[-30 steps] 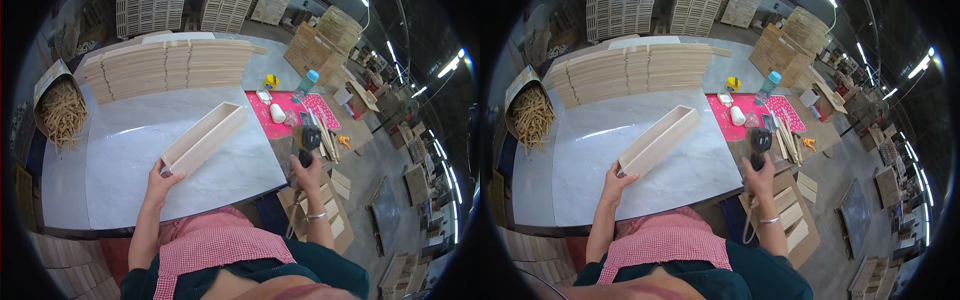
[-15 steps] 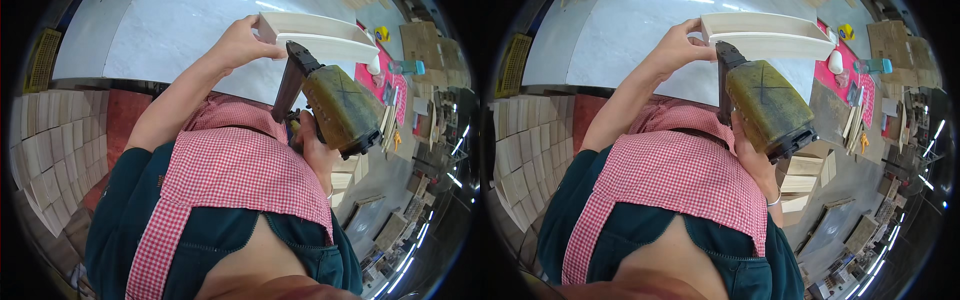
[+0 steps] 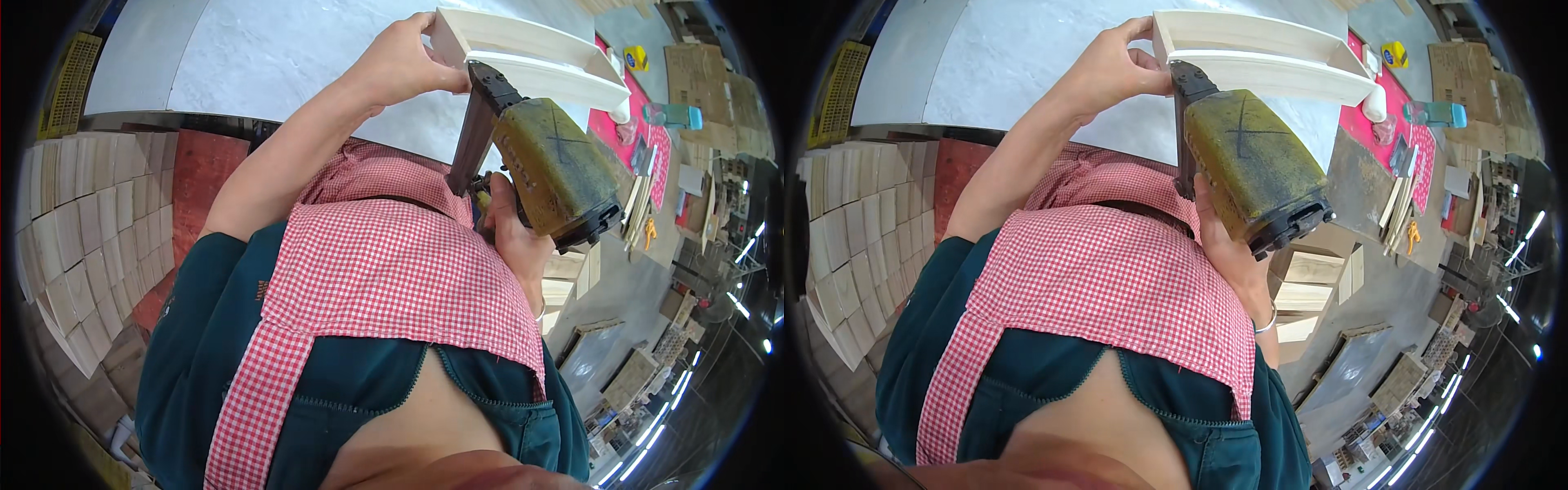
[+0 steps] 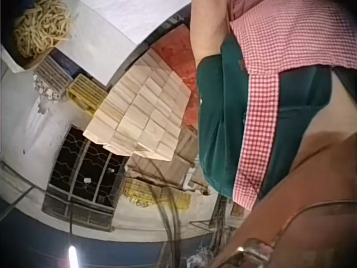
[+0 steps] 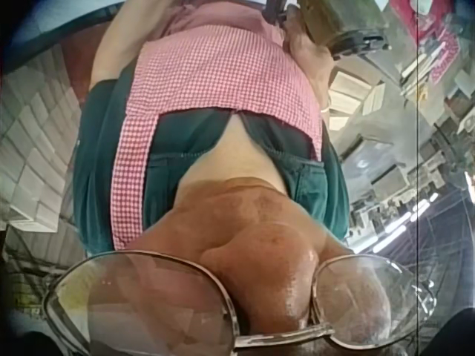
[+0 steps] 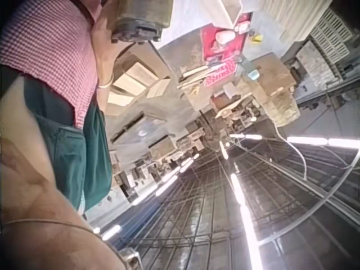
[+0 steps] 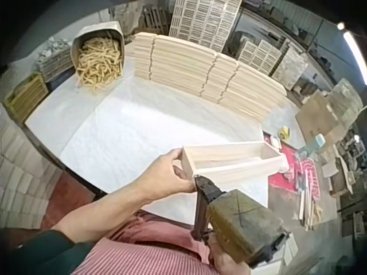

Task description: Assembling small wooden boxes by gluing and stapling wooden slats and blocks together.

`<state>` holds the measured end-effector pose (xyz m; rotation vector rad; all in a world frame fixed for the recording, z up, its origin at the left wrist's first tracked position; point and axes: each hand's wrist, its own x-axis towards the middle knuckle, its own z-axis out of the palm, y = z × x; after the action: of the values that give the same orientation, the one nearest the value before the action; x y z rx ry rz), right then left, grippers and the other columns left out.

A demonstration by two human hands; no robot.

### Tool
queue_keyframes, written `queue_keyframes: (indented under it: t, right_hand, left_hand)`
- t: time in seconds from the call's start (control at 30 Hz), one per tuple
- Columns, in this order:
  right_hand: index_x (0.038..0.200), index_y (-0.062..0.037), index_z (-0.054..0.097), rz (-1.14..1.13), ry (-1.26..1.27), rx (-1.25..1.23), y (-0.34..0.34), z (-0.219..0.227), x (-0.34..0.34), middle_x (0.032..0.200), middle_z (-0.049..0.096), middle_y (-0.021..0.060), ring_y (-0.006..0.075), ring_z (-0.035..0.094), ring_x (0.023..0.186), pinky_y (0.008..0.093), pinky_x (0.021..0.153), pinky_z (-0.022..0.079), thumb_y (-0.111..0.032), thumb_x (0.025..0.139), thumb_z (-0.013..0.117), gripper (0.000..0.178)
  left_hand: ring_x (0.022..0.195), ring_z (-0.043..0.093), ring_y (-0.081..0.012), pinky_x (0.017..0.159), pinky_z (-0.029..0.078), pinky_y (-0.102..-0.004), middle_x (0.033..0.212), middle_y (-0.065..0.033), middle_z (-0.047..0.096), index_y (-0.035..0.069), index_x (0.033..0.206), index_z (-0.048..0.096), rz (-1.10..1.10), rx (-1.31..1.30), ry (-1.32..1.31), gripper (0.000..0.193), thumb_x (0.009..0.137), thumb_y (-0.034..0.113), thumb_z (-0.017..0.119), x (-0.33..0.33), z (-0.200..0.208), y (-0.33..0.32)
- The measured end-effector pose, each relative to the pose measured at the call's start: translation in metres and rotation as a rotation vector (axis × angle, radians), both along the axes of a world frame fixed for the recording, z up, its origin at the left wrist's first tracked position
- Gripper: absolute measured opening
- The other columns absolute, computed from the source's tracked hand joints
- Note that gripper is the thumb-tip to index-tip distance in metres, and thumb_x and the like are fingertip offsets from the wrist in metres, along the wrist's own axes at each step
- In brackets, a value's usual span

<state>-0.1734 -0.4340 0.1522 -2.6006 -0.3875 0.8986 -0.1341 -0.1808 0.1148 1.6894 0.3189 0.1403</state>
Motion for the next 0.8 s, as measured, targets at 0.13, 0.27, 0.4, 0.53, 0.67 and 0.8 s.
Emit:
queue_keyframes:
  t: [0.13,0.27,0.4,0.53,0.67,0.8]
  right_hand:
    - [0.154,-0.0281,0.04,-0.048,0.022,0.027,0.003,0.003,0.003,0.165,0.031,0.0029,0.0246,0.043,0.144,0.0344,0.112,0.046,-0.034,0.106,0.052,0.05]
    - [0.152,-0.029,0.044,-0.046,-0.034,0.077,-0.002,-0.004,0.001,0.164,0.033,0.0027,0.0254,0.045,0.143,0.0344,0.11,0.048,-0.034,0.105,0.054,0.048]
    - [0.149,-0.0289,0.049,-0.008,-0.159,0.159,-0.015,-0.022,-0.003,0.161,0.038,0.0031,0.0267,0.049,0.139,0.0346,0.106,0.051,-0.033,0.104,0.056,0.046]
    - [0.146,-0.0289,0.053,0.027,-0.248,0.221,-0.019,-0.027,-0.007,0.159,0.042,0.0034,0.0277,0.052,0.137,0.0348,0.104,0.053,-0.033,0.103,0.059,0.044]
    - [0.146,-0.0199,0.053,-0.237,-0.16,0.194,-0.005,-0.008,-0.01,0.147,0.054,0.0091,0.0284,0.06,0.127,0.0345,0.094,0.059,-0.032,0.098,0.066,0.051]
    - [0.14,-0.0119,0.056,-0.308,-0.123,0.365,0.0,-0.01,-0.007,0.138,0.06,0.0135,0.0288,0.065,0.119,0.0341,0.088,0.061,-0.03,0.093,0.073,0.054]
  left_hand:
    - [0.083,0.068,-0.0164,0.08,0.058,-0.0315,0.1,-0.0163,0.072,-0.01,0.141,0.05,-0.002,0.004,-0.002,0.084,0.068,0.007,0.086,0.0,0.015,-0.002]
    - [0.082,0.068,-0.0161,0.081,0.058,-0.0324,0.1,-0.017,0.072,-0.01,0.141,0.051,-0.003,0.008,0.009,0.083,0.068,0.007,0.086,-0.002,0.017,-0.002]
    - [0.084,0.068,-0.0165,0.082,0.058,-0.0331,0.103,-0.0184,0.071,-0.009,0.14,0.052,-0.009,0.002,0.024,0.082,0.068,0.009,0.087,-0.003,0.016,-0.001]
    - [0.089,0.068,-0.0187,0.082,0.058,-0.0333,0.105,-0.0198,0.071,-0.009,0.139,0.053,-0.02,-0.025,0.039,0.082,0.069,0.012,0.089,0.0,0.01,0.003]
    - [0.094,0.067,-0.0253,0.083,0.055,-0.0275,0.111,-0.0211,0.067,-0.008,0.123,0.058,0.026,-0.549,-0.029,0.049,0.083,0.009,0.079,0.008,-0.011,0.006]
    - [0.093,0.066,-0.0251,0.084,0.055,-0.0269,0.109,-0.0206,0.066,-0.011,0.122,0.058,0.008,-0.649,0.031,0.052,0.08,0.007,0.082,0.009,-0.005,0.01]
